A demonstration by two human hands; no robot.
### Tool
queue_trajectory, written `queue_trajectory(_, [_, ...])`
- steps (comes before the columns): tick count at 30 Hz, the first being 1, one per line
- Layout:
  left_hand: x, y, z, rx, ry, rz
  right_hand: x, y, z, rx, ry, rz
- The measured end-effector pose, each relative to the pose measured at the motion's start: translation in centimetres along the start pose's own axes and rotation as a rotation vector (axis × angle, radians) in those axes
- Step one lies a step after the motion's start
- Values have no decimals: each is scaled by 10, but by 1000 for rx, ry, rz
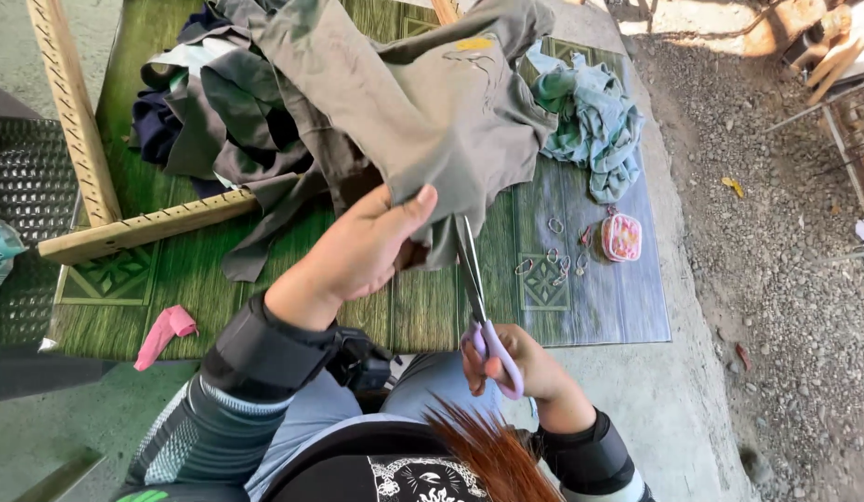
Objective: The person cuts strips of fabric from old t-shirts using scissors, holding the fabric with one hand and cutting with the other, occasionally shifting and repositioning the fabric with both hands.
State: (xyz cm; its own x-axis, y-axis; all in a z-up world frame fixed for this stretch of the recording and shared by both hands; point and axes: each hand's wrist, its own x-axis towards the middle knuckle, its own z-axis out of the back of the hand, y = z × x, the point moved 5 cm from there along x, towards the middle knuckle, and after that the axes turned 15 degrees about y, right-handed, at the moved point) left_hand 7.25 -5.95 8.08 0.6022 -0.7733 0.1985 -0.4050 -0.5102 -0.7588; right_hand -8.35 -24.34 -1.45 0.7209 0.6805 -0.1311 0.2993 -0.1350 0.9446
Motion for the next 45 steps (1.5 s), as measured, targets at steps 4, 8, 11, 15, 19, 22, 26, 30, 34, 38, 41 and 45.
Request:
queue_trajectory(4, [-20,12,1,-41,-10,15,-7,6,-15,78,77,-1])
queue_trajectory(8, [-31,16,7,-91,24,39,-14,-2,-20,55,119,-73])
queue_trajectory(11, [-37,18,12,-10,14,21,-17,-11,-22,43,118,-108])
queue_trajectory(15, [-36,19,3,141,16,79,-15,-11,-17,-3,90,-81])
queue_trajectory(19, [-38,23,0,166,21,115,-7,-9,-18,52,92,-91])
queue_trajectory(22, [-42,34,-1,61,89,79,1,-2,-18,31,39,-68])
queue_trajectory(26, [-46,42,6,252,107,82,10,9,-17,16,24,-86])
queue_trajectory(30, [-47,38,1,73,146,86,10,9,-13,-34,40,-97])
queue_trajectory(34, [-47,37,3,143,131,48,9,-1,-7,-47,42,-74])
queue_trajectory(38, [-47,41,8,174,128,73,7,-19,0,-28,-5,-137])
queue_trajectory(41, [-41,33,17,26,78,55,6,-19,1,-19,-49,-175])
queue_trajectory(45, [-37,17,26,100,-111,-14,-1,-29,5,-37,-61,-210])
